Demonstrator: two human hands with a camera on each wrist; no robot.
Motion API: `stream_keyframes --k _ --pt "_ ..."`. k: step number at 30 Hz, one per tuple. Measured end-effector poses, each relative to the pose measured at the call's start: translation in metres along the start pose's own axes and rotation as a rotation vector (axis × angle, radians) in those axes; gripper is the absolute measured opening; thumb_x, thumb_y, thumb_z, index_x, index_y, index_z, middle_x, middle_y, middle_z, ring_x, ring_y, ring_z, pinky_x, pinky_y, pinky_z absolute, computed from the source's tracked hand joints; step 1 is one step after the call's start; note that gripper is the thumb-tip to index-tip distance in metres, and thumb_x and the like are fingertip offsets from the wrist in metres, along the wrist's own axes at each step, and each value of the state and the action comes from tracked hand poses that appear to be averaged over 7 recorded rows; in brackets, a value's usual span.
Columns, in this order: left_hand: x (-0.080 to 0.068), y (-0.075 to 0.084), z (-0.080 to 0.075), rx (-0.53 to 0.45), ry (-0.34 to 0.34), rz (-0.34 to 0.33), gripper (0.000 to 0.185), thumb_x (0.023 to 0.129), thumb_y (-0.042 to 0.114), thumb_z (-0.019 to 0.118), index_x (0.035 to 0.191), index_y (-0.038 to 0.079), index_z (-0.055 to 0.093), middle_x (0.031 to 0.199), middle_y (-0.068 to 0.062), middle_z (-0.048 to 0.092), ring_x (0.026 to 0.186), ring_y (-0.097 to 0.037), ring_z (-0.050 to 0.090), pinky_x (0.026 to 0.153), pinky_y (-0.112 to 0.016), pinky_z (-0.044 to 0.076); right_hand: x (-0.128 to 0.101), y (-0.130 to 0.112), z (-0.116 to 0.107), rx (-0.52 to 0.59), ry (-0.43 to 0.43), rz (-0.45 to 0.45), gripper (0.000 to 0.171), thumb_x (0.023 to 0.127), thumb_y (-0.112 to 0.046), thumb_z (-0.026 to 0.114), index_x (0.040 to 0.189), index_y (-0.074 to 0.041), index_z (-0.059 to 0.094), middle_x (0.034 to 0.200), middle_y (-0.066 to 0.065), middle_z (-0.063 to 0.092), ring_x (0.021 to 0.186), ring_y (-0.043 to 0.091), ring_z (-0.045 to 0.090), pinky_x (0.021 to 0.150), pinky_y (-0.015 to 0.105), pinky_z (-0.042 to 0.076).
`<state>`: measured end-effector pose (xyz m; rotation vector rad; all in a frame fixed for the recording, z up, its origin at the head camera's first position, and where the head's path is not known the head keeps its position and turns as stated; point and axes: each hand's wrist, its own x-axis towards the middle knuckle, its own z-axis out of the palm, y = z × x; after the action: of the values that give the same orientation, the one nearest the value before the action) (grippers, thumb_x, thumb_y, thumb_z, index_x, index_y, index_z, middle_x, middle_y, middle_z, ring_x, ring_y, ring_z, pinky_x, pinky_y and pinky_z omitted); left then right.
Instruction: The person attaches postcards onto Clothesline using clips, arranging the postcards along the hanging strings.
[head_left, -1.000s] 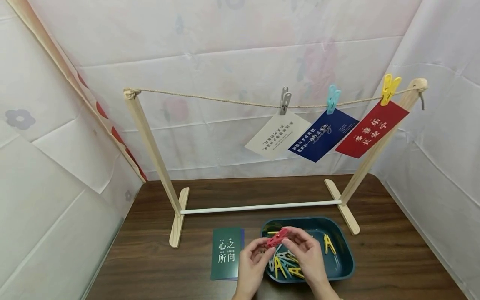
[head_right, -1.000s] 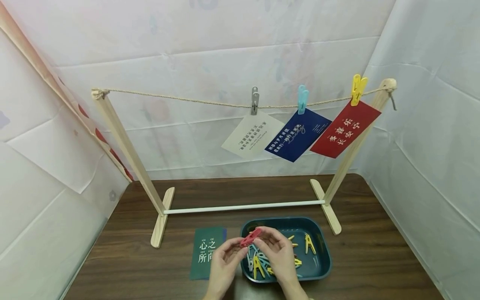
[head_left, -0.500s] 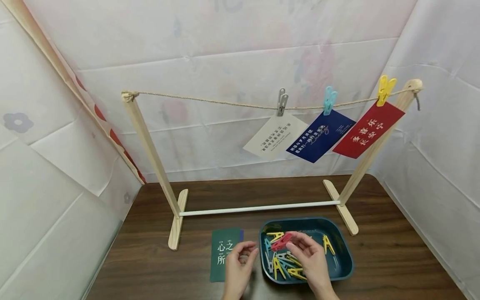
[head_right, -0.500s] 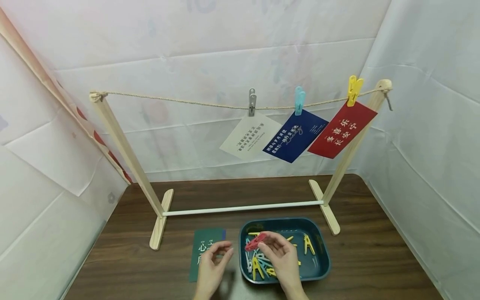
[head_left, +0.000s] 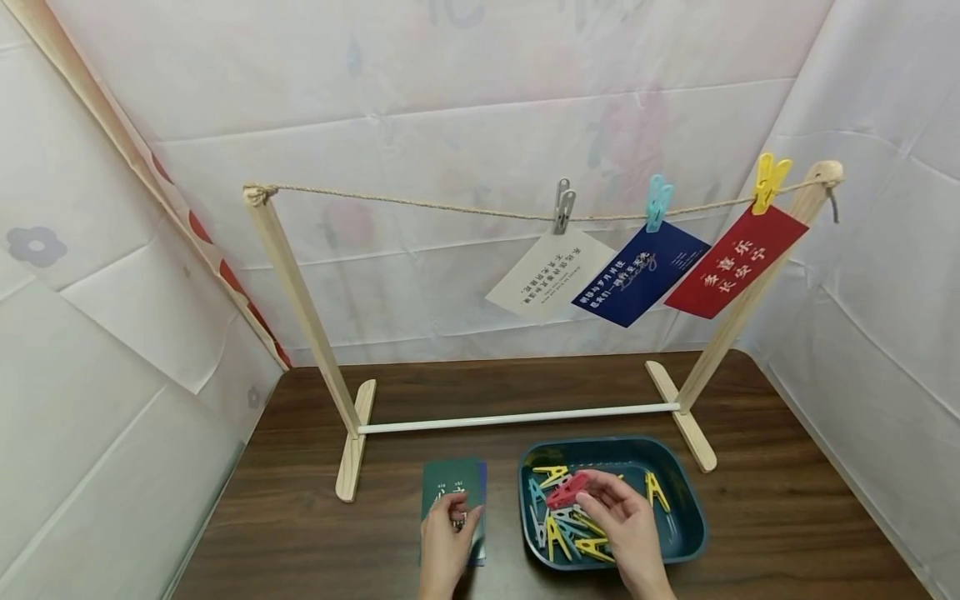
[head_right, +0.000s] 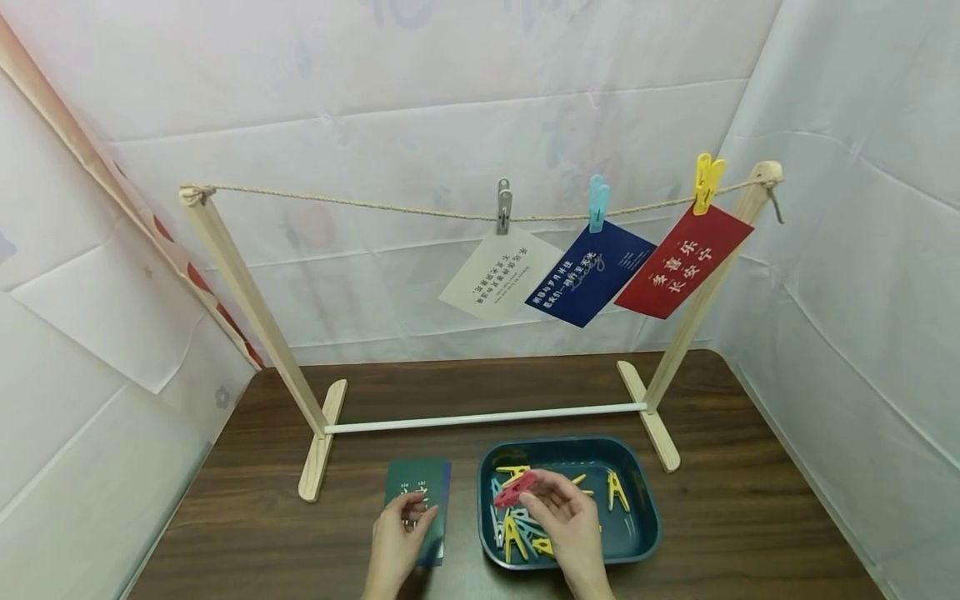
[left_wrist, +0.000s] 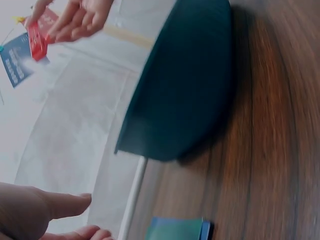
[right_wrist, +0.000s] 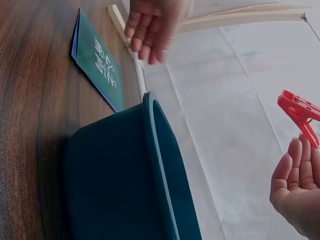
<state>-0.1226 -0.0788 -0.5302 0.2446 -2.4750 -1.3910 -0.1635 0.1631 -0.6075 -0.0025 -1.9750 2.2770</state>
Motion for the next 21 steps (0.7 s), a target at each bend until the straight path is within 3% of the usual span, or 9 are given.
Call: stream_keyframes --k 5,12,21 --pt "0.003 -0.012 -0.001 0.109 0.032 -0.007 0.033 0.069 0.009 0.074 0.094 -0.006 0.058 0.079 -0.007 0.055 0.071 -0.019 0.051 0.064 -0.032 0.044 -0.001 0.000 -0.001 0.015 -0.004 -0.009 0.040 0.077 -0.022 0.069 0.113 -0.012 0.057 0.105 0.011 0.058 0.094 0.029 0.056 0.076 0.034 0.048" --pt "0.008 -0.023 -0.004 0.263 0.075 -0.016 0.050 0.064 0.012 0.078 0.099 -0.016 0.054 0.092 -0.025 0.052 0.087 -0.037 0.049 0.076 -0.047 0.041 -0.003 0.001 -0.001 0.039 -0.016 -0.020 0.040 0.077 -0.019 0.069 0.115 -0.009 0.057 0.106 0.014 0.057 0.094 0.031 0.055 0.075 0.034 0.048" --pt "0.013 -0.034 -0.004 0.445 0.072 -0.070 0.071 0.060 0.026 0.081 0.101 -0.022 0.048 0.090 -0.027 0.046 0.083 -0.037 0.045 0.071 -0.049 0.040 -0.005 0.002 -0.001 0.025 -0.013 -0.027 0.040 0.078 -0.017 0.068 0.114 -0.006 0.056 0.105 0.017 0.057 0.092 0.031 0.056 0.073 0.034 0.049"
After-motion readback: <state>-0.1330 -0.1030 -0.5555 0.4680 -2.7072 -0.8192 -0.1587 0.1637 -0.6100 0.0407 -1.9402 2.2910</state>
